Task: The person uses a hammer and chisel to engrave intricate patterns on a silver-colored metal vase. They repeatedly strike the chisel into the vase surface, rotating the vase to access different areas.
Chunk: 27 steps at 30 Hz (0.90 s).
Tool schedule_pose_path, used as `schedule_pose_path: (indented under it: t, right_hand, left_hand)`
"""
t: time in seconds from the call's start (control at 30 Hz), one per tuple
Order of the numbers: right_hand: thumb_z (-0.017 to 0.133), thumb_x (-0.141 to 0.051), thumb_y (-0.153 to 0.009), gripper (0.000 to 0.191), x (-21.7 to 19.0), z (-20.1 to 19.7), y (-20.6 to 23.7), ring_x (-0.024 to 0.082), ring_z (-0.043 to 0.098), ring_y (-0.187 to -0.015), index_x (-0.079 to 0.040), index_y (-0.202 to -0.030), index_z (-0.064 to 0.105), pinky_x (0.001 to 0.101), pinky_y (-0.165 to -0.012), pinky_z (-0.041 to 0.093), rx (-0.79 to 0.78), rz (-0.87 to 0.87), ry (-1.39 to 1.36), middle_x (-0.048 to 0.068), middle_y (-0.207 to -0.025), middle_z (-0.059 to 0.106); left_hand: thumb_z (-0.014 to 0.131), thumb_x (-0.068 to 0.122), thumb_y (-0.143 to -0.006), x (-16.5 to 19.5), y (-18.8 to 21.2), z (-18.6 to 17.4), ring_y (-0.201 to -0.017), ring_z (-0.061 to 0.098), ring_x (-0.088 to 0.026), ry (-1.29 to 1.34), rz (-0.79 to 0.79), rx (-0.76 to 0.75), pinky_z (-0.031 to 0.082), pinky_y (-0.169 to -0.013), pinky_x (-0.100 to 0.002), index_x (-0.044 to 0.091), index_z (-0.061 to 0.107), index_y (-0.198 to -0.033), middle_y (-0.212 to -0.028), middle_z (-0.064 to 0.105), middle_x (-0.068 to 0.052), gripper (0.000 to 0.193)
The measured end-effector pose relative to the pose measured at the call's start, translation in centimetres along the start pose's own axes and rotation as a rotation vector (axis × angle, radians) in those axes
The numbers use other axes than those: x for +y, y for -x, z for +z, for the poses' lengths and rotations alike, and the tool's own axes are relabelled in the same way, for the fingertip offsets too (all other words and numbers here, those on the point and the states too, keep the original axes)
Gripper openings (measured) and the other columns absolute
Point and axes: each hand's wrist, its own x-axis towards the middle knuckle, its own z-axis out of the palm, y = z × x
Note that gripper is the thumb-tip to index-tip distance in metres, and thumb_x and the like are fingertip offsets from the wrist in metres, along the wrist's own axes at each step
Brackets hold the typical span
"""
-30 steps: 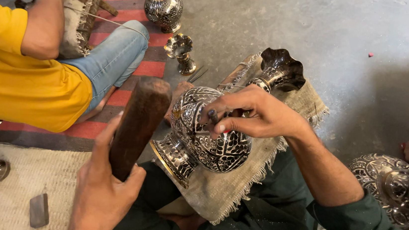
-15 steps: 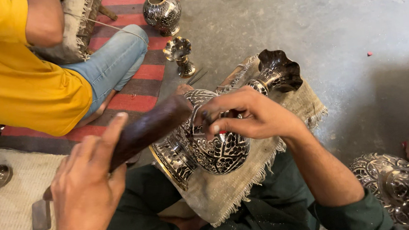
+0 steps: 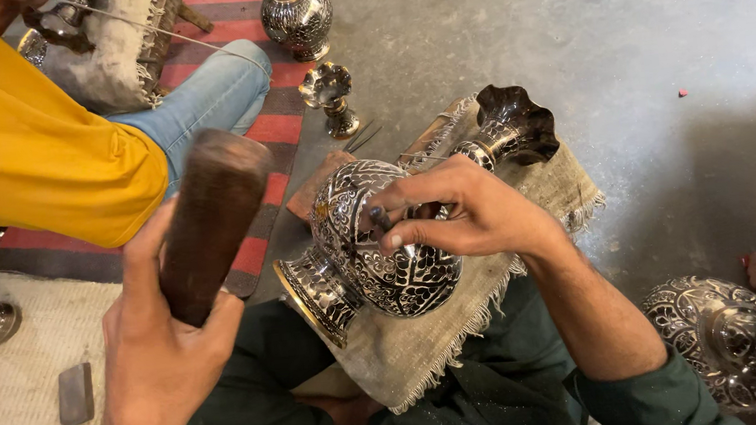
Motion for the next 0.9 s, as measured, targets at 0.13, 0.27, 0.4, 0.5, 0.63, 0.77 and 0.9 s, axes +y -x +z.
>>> schedule_pose_path:
  t: [0.13, 0.27, 0.4, 0.5, 0.63, 0.77, 0.9]
  right_hand:
    - [0.076, -0.012, -0.095, 0.026, 0.3, 0.0, 0.0, 0.016, 0.081, -0.086, -0.003, -0.119, 0.072, 0.0307, -0.076, 0.064, -0.012, 0.029, -0.035, 0.008, -0.095, 0.081]
    - [0.075, -0.012, -0.095, 0.030, 0.4, 0.0, 0.1, 0.016, 0.080, -0.086, -0.002, -0.123, 0.070, 0.0302, -0.076, 0.065, -0.007, 0.021, -0.033, 0.008, -0.096, 0.081]
    - [0.076, -0.012, -0.095, 0.027, 0.5, 0.0, 0.1, 0.015, 0.079, -0.082, -0.002, -0.119, 0.071, 0.0297, -0.072, 0.063, -0.002, 0.024, -0.010, 0.008, -0.093, 0.080]
    - [0.075, -0.012, -0.095, 0.029, 0.7, 0.1, 0.1, 0.015, 0.079, -0.081, -0.001, -0.122, 0.071, 0.0297, -0.071, 0.064, -0.004, 0.041, -0.060, 0.008, -0.095, 0.080]
    - [0.075, -0.013, -0.093, 0.028, 1.0, 0.1, 0.0, 0.015, 0.078, -0.077, -0.001, -0.118, 0.072, 0.0299, -0.067, 0.063, 0.002, 0.064, -0.052, 0.008, -0.091, 0.080]
    - [0.073, -0.013, -0.099, 0.019, 1.2, 0.2, -0.1, 0.015, 0.079, -0.084, -0.005, -0.116, 0.074, 0.0316, -0.077, 0.066, -0.025, -0.009, -0.088, 0.007, -0.095, 0.081]
    - [0.074, -0.013, -0.097, 0.024, 1.0, 0.1, -0.1, 0.016, 0.079, -0.086, -0.004, -0.119, 0.072, 0.0319, -0.078, 0.065, -0.017, 0.013, -0.084, 0.007, -0.097, 0.080]
  left_hand:
    - [0.078, 0.001, -0.071, 0.3, -0.4, -0.6, -0.111, 0.065, -0.040, -0.319, 0.255, -0.066, 0.052, -0.092, -0.048, 0.016, 0.054, -0.142, -0.121, 0.066, -0.014, 0.077]
    - [0.076, 0.001, -0.072, 0.4, -0.4, -0.7, -0.110, 0.064, -0.038, -0.309, 0.285, -0.049, 0.051, -0.091, -0.048, 0.015, 0.054, -0.142, -0.119, 0.065, -0.013, 0.074]
    - [0.081, 0.005, -0.076, 0.6, -0.4, -0.6, -0.105, 0.067, -0.036, -0.491, 0.226, -0.044, 0.051, -0.091, -0.050, 0.018, 0.057, -0.145, -0.105, 0.065, -0.010, 0.074]
    - [0.074, 0.005, -0.073, 0.6, -0.5, -0.4, -0.120, 0.062, -0.038, -0.168, 0.305, -0.029, 0.052, -0.095, -0.047, 0.012, 0.050, -0.143, -0.132, 0.063, -0.014, 0.074]
    - [0.077, 0.003, -0.077, 0.4, -0.5, -0.5, -0.115, 0.064, -0.035, -0.387, 0.222, -0.039, 0.051, -0.096, -0.048, 0.019, 0.052, -0.147, -0.118, 0.064, -0.011, 0.076]
    - [0.077, 0.003, -0.076, 0.3, -0.5, -0.5, -0.115, 0.064, -0.034, -0.392, 0.228, -0.046, 0.050, -0.097, -0.048, 0.019, 0.052, -0.147, -0.119, 0.064, -0.010, 0.077]
    - [0.073, 0.005, -0.077, 0.1, -0.6, -0.4, -0.124, 0.059, -0.035, -0.003, 0.248, 0.008, 0.051, -0.096, -0.042, 0.013, 0.043, -0.145, -0.135, 0.059, -0.012, 0.074]
